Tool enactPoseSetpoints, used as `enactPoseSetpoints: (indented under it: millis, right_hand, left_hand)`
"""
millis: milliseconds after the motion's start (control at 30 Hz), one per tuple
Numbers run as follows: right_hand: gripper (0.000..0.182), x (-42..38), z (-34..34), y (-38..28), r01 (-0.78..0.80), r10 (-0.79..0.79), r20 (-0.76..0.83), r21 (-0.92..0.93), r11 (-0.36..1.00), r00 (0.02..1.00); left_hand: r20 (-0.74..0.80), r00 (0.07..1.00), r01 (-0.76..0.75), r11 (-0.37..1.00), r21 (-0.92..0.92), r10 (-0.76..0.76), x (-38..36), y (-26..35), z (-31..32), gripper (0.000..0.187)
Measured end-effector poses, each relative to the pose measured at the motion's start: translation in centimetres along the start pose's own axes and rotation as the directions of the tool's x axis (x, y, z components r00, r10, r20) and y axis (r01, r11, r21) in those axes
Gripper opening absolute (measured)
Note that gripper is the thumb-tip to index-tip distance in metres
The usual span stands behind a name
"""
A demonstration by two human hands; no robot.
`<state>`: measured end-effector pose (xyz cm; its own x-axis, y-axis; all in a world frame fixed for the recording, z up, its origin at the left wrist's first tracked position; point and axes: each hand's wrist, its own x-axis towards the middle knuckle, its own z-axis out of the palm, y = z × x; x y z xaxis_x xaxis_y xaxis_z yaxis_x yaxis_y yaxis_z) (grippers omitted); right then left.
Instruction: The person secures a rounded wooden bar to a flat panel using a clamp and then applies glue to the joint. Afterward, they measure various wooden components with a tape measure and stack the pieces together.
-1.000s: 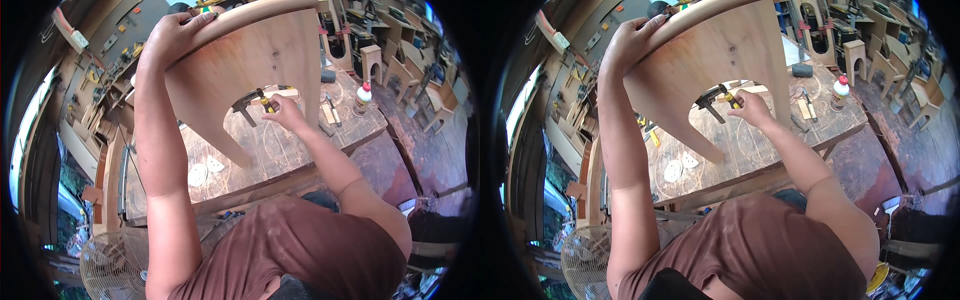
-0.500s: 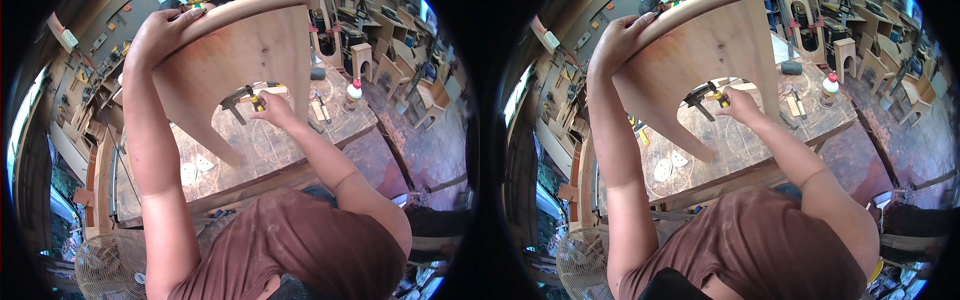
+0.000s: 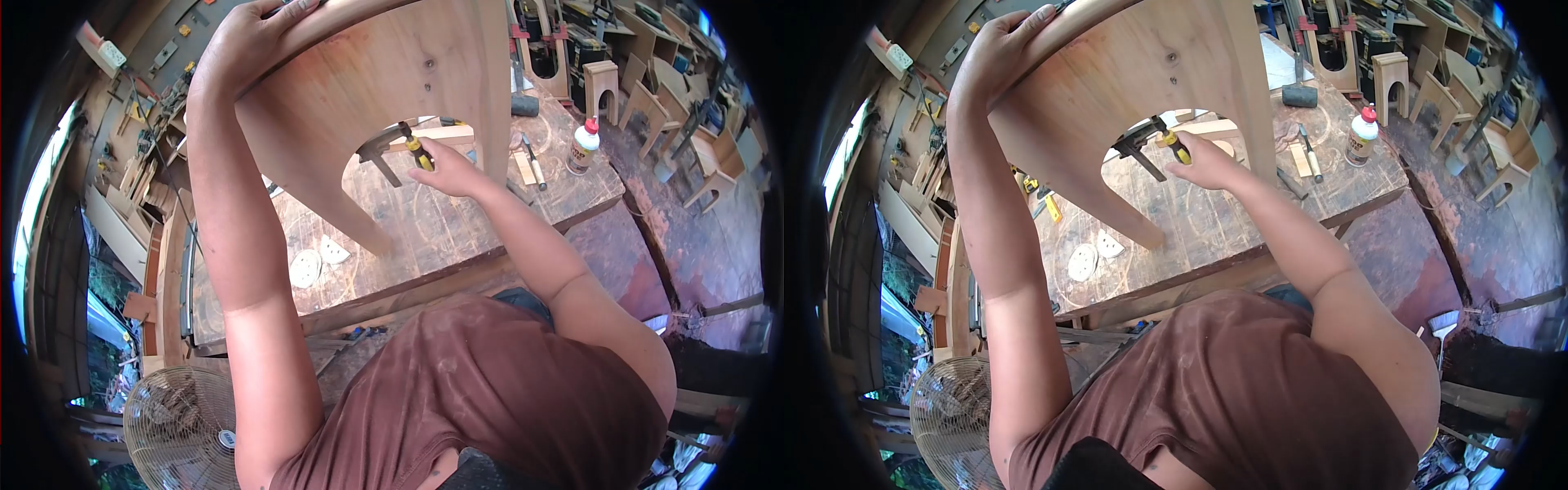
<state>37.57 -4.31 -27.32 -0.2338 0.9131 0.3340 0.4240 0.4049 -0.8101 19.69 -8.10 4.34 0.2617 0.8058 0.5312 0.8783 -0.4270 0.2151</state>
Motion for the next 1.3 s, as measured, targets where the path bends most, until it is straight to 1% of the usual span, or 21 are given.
enactPoseSetpoints:
  millis: [67,100,167,200,300,333,400,500,533,600,633,700,833,900,933,1000,1067,1133,1200,1233,1300]
  right_hand:
    - [0.051,0.6,0.5,1.8,0.100,-0.107,0.018,0.230,0.968,0.994]
    - [0.051,0.6,0.7,2.3,0.099,-0.106,0.017,0.230,0.968,0.994]
    - [0.045,0.1,-0.4,-0.2,-0.102,0.102,-0.010,0.047,0.994,0.995]
    - [0.043,-0.3,-0.8,-2.0,-0.130,0.127,-0.033,-0.089,0.988,0.991]
    - [0.045,-0.6,-0.5,-3.5,-0.110,0.091,-0.091,-0.240,0.965,0.992]
    - [0.045,-0.5,-0.2,-2.8,-0.110,0.090,-0.092,-0.241,0.964,0.992]
    - [0.046,-0.3,1.0,0.0,0.081,-0.074,-0.149,0.042,0.996,0.986]
    - [0.043,0.9,1.0,3.1,0.080,-0.074,-0.046,0.130,0.988,0.996]
    - [0.043,0.6,0.4,2.1,0.077,-0.072,-0.045,0.127,0.989,0.996]
    - [0.038,-0.2,-1.0,-2.0,-0.140,0.140,0.035,-0.012,0.990,0.989]
    - [0.038,-0.3,-1.0,-2.9,-0.140,0.141,0.034,-0.012,0.990,0.989]
    - [0.034,-0.4,-1.0,-3.8,-0.107,0.108,-0.004,-0.222,0.969,0.994]
    - [0.034,0.0,0.5,-0.5,-0.001,-0.011,-0.054,-0.227,0.974,0.998]
    - [0.036,0.6,0.7,1.9,0.076,-0.075,-0.071,0.015,0.997,0.995]
    - [0.036,0.5,0.3,1.4,0.075,-0.074,-0.071,0.015,0.997,0.995]
    - [0.033,0.3,-0.9,-0.6,-0.071,0.070,0.032,0.033,0.997,0.997]
    - [0.032,0.3,-1.0,-1.2,-0.076,0.076,0.027,-0.031,0.997,0.997]
    - [0.032,0.3,-0.8,-1.3,-0.074,0.077,0.022,-0.101,0.992,0.997]
    - [0.025,-0.2,0.3,-0.6,0.157,-0.190,-0.152,-0.206,0.966,0.970]
    - [0.025,0.2,0.5,0.3,0.160,-0.192,-0.150,-0.205,0.966,0.970]
    - [0.032,1.1,0.5,2.3,0.123,-0.120,-0.028,0.109,0.986,0.992]
  left_hand:
    - [-0.002,1.000,0.009,1.000,-0.002,-0.009,0.0,-0.1,0.0,0.045]
    - [-0.001,1.000,0.008,1.000,-0.003,-0.008,0.0,0.0,-0.1,0.045]
    - [-0.012,0.999,0.043,0.998,0.047,-0.043,-0.2,0.4,-0.2,0.048]
    - [-0.010,0.999,0.041,0.998,0.046,-0.041,-0.1,0.5,-0.2,0.048]
    - [-0.029,0.998,0.061,0.996,0.071,-0.060,-0.4,0.7,-0.4,0.050]
    - [-0.017,1.000,0.026,0.998,0.057,-0.025,-0.9,1.0,-0.7,0.051]
    - [-0.006,1.000,-0.008,0.999,0.041,0.008,-0.8,0.7,-0.7,0.051]
    - [-0.016,0.999,0.029,0.999,0.032,-0.029,0.3,-0.4,-0.1,0.051]
    - [-0.022,0.999,0.024,0.999,0.031,-0.023,0.2,-0.3,0.0,0.051]
    - [-0.026,1.000,0.018,0.999,0.032,-0.017,0.2,-0.2,0.0,0.051]
    - [-0.025,1.000,0.013,0.999,0.044,-0.012,0.3,-0.3,0.1,0.051]
    - [-0.023,1.000,0.007,0.998,0.056,-0.006,0.4,-0.2,0.1,0.051]
    - [-0.013,1.000,0.026,0.998,0.057,-0.025,0.6,-0.5,0.2,0.051]
    - [-0.018,1.000,0.004,0.999,0.032,-0.004,0.7,-0.7,0.3,0.051]
    - [-0.015,1.000,0.004,1.000,0.022,-0.004,0.7,-0.7,0.3,0.051]
    - [-0.012,1.000,0.000,1.000,0.014,0.000,0.3,-0.2,0.1,0.051]
    - [-0.022,0.998,-0.066,0.998,0.016,0.066,-0.7,0.7,-0.2,0.050]
    - [-0.009,1.000,-0.021,0.999,0.039,0.021,0.2,0.3,-0.1,0.051]
    - [0.004,1.000,0.029,0.998,0.063,-0.029,0.6,-0.3,0.1,0.051]
    - [-0.016,1.000,0.012,0.999,0.045,-0.011,0.6,-0.5,0.2,0.051]
    - [-0.035,0.999,-0.002,1.000,0.029,0.003,0.5,-0.7,0.2,0.051]
